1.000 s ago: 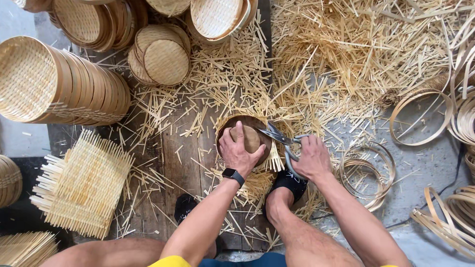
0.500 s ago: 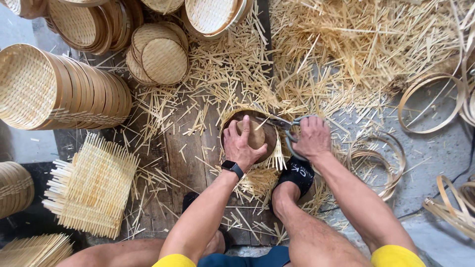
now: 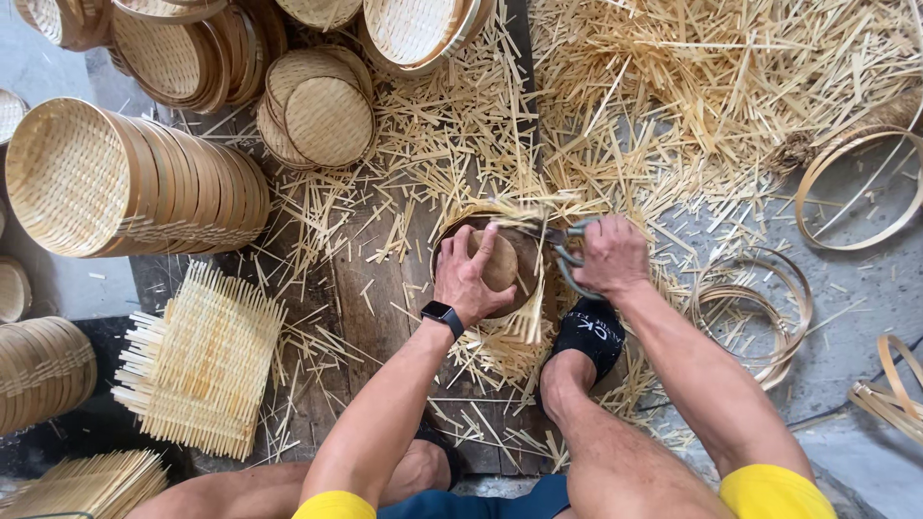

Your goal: The person sits on the floor of a bamboo workshop and assembles round woven bamboo basket lids. They press a woven bamboo disc into a bent bamboo rim, trim excess strips with scissors, tap the rim into place on a wooden form, and stack finished lids with a pile of completed baskets.

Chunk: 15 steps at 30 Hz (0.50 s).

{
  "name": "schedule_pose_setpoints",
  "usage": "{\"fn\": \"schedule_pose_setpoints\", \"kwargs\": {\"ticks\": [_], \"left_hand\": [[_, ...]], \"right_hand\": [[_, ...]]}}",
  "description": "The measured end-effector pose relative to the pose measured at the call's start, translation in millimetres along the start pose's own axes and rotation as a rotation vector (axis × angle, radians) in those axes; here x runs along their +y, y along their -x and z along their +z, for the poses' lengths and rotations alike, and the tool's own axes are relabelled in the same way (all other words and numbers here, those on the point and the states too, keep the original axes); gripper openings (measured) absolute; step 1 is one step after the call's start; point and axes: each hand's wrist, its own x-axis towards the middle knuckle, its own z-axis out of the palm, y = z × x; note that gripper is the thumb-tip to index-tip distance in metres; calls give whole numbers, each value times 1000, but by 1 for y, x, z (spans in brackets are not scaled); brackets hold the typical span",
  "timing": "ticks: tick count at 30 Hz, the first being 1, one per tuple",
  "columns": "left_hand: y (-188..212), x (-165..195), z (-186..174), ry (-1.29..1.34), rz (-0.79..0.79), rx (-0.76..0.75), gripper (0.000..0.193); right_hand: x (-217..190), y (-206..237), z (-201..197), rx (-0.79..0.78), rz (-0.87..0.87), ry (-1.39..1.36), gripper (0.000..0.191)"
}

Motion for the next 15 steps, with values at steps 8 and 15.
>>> {"fn": "schedule_pose_setpoints", "kwargs": {"ticks": [8,15], "left_hand": [[-3,11,-2,-41,-121,-35,97],[0,1,-4,-78,95,-67,87]], "right_hand": [[22,1,-15,-66,-21,-49,42],[9,-8,10,-189,0,57,23]]}}
